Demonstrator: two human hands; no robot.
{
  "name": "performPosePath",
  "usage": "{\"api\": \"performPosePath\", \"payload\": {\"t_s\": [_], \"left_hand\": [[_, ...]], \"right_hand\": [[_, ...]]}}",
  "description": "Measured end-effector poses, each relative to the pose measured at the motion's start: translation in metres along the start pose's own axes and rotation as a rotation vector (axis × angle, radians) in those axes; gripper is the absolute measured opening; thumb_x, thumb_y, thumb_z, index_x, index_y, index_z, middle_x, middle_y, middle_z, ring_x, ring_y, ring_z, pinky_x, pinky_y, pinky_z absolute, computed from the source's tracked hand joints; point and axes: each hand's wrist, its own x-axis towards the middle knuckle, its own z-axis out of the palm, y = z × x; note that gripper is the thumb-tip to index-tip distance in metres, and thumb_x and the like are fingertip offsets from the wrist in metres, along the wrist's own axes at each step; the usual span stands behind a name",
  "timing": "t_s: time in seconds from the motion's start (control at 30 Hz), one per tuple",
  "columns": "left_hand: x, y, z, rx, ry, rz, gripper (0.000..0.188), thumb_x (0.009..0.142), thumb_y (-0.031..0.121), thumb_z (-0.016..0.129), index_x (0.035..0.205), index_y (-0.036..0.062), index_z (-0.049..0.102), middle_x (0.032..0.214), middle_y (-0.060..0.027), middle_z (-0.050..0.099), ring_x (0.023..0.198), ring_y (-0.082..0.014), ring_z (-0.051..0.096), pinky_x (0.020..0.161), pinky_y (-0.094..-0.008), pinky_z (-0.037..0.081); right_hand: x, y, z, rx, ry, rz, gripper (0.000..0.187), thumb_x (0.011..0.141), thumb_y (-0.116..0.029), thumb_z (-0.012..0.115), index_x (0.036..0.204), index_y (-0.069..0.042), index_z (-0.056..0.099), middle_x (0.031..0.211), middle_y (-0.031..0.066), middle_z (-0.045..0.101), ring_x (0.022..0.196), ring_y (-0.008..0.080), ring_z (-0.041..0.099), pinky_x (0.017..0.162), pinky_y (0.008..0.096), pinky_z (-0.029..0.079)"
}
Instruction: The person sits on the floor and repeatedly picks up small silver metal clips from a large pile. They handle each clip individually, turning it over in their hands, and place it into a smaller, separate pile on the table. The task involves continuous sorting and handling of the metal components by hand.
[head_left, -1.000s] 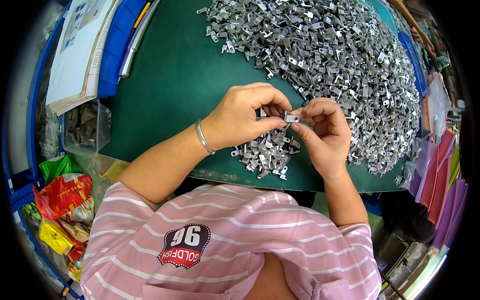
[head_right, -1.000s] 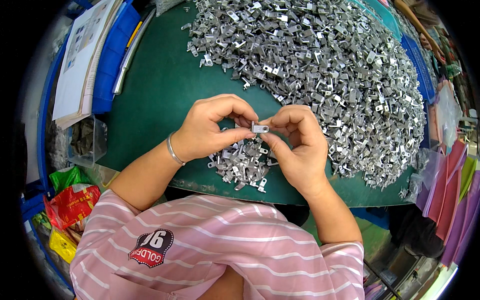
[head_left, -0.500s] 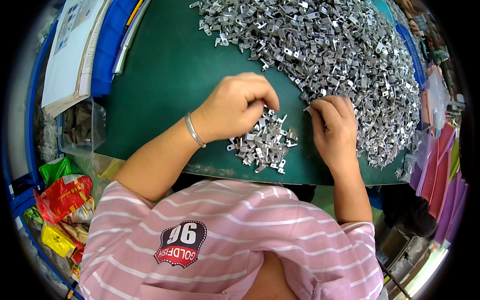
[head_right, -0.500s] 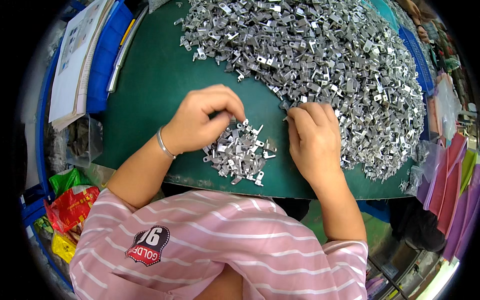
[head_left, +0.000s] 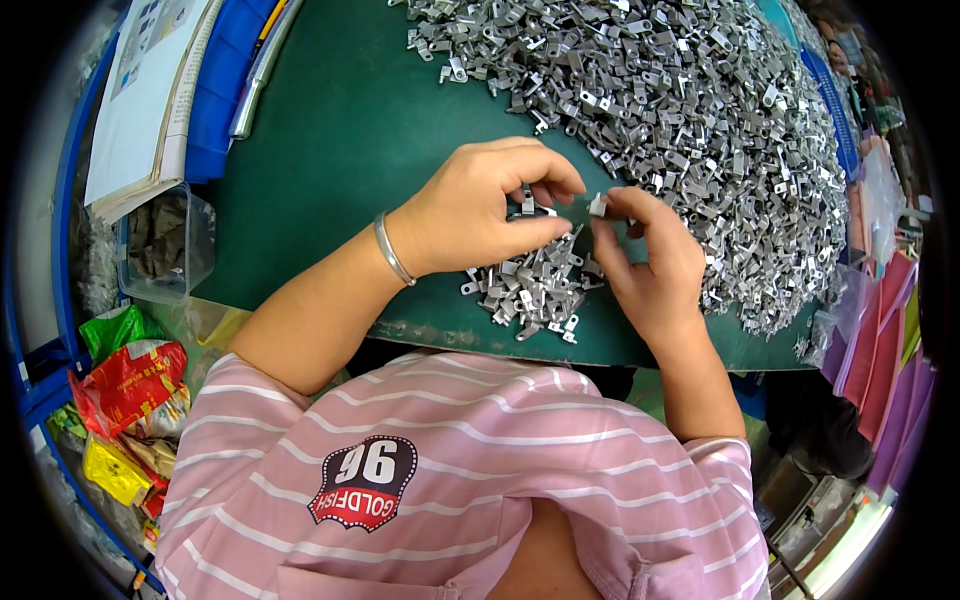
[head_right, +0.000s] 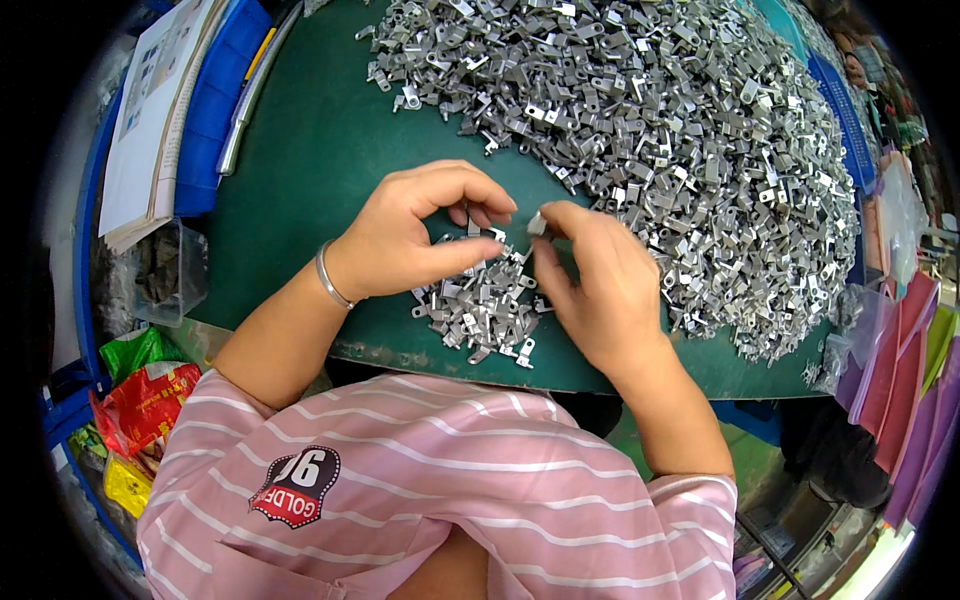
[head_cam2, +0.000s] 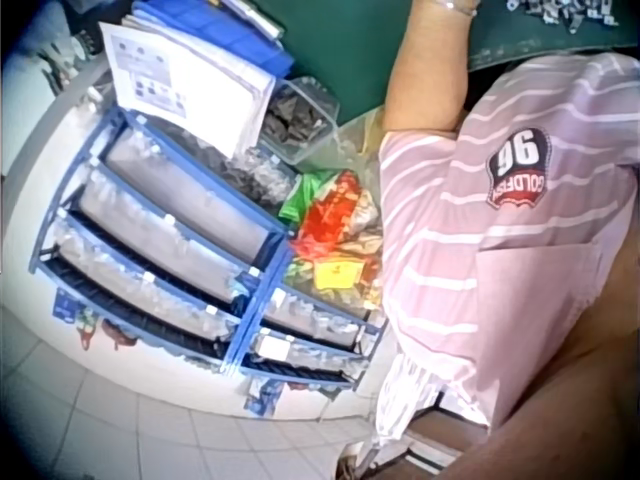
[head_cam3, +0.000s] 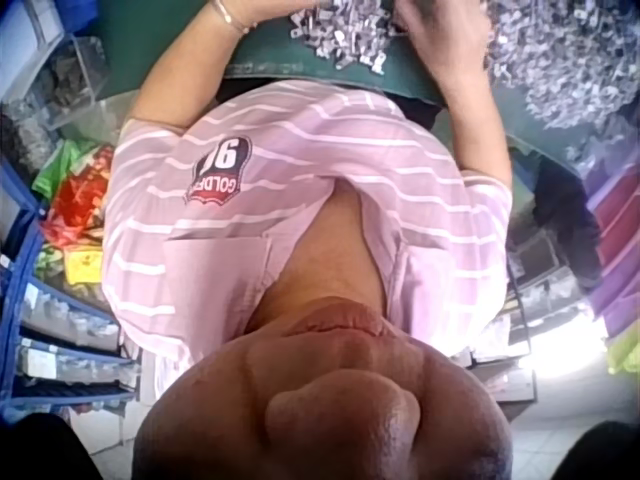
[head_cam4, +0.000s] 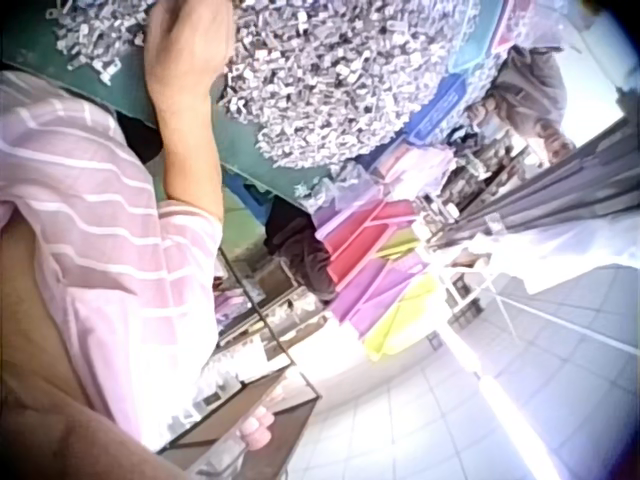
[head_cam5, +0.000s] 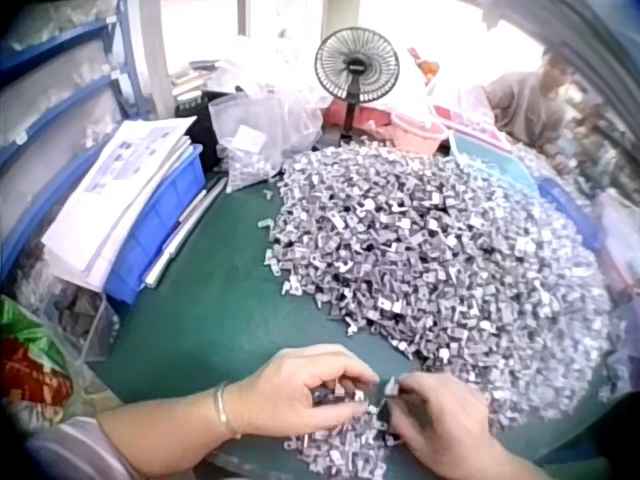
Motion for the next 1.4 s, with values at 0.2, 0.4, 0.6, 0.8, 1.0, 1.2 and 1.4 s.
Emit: {"api": "performPosePath", "payload": {"t_s": [0.2, 0.4, 0.6, 0.8, 1.0, 1.2, 1.4], "left_hand": [[-0.001, 0.0, 0.003, -0.062, -0.056, 0.002, 0.032, 0.074, 0.009, 0.082, 0.102, 0.0025, 0.069, 0.093, -0.0066, 0.068, 0.079, -0.0141, 0.065, 0.071, -0.0261, 0.053], [-0.002, 0.001, 0.004, -0.172, -0.038, -0.014, 0.025, 0.078, 0.003, 0.078, 0.101, 0.0002, 0.068, 0.093, -0.0079, 0.068, 0.082, -0.0148, 0.067, 0.073, -0.0263, 0.055], [-0.001, 0.0, 0.002, -0.112, -0.063, 0.013, 0.022, 0.079, 0.001, 0.077, 0.1, -0.0004, 0.069, 0.092, -0.0083, 0.068, 0.082, -0.0147, 0.068, 0.073, -0.0265, 0.056], [0.0, 0.002, -0.007, -0.079, -0.044, 0.01, 0.021, 0.079, 0.0, 0.076, 0.1, -0.0008, 0.069, 0.094, -0.0087, 0.068, 0.081, -0.0146, 0.067, 0.072, -0.0259, 0.055], [0.002, 0.001, -0.011, -0.002, -0.005, 0.078, 0.02, 0.081, -0.001, 0.074, 0.1, -0.0007, 0.069, 0.095, -0.0084, 0.068, 0.083, -0.014, 0.067, 0.073, -0.0257, 0.056], [0.0, -0.002, -0.009, -0.07, 0.01, 0.015, 0.018, 0.081, -0.002, 0.074, 0.098, -0.0008, 0.069, 0.097, -0.0085, 0.067, 0.085, -0.0143, 0.066, 0.075, -0.0257, 0.056], [0.002, -0.002, -0.012, -0.039, 0.017, 0.043, 0.016, 0.079, -0.003, 0.074, 0.093, -0.0003, 0.067, 0.096, -0.0079, 0.066, 0.082, -0.0135, 0.065, 0.073, -0.0248, 0.054]], "right_hand": [[-0.007, -0.006, 0.004, 0.257, 0.03, 0.064, 0.049, 0.075, 0.005, 0.076, 0.118, -0.002, 0.054, 0.093, 0.0104, 0.069, 0.079, 0.0182, 0.069, 0.064, 0.0274, 0.054], [-0.009, -0.008, 0.003, 0.576, 0.046, 0.186, 0.051, 0.078, 0.007, 0.076, 0.121, 0.001, 0.05, 0.097, 0.0125, 0.069, 0.086, 0.0156, 0.069, 0.067, 0.0246, 0.055], [-0.012, -0.012, 0.0, 0.612, 0.033, 0.232, 0.045, 0.08, 0.007, 0.074, 0.118, 0.001, 0.051, 0.099, 0.0123, 0.068, 0.09, 0.0168, 0.069, 0.069, 0.0246, 0.056], [-0.004, -0.011, -0.011, 0.402, -0.156, 0.238, 0.019, 0.081, 0.001, 0.073, 0.097, 0.0, 0.064, 0.089, 0.0103, 0.067, 0.076, 0.0192, 0.066, 0.065, 0.028, 0.052], [0.002, -0.021, -0.012, 0.335, -0.41, 0.166, 0.014, 0.08, -0.007, 0.073, 0.093, -0.002, 0.07, 0.084, 0.0105, 0.06, 0.081, 0.0281, 0.057, 0.073, 0.0373, 0.047], [0.011, -0.021, -0.013, 0.349, -0.477, 0.133, 0.014, 0.079, -0.007, 0.072, 0.092, -0.002, 0.071, 0.083, 0.0096, 0.057, 0.081, 0.0283, 0.055, 0.074, 0.0373, 0.044], [0.01, -0.016, -0.008, 0.339, -0.478, 0.114, 0.013, 0.077, -0.003, 0.071, 0.09, -0.002, 0.069, 0.085, 0.0091, 0.056, 0.082, 0.0292, 0.053, 0.074, 0.0387, 0.043]]}}
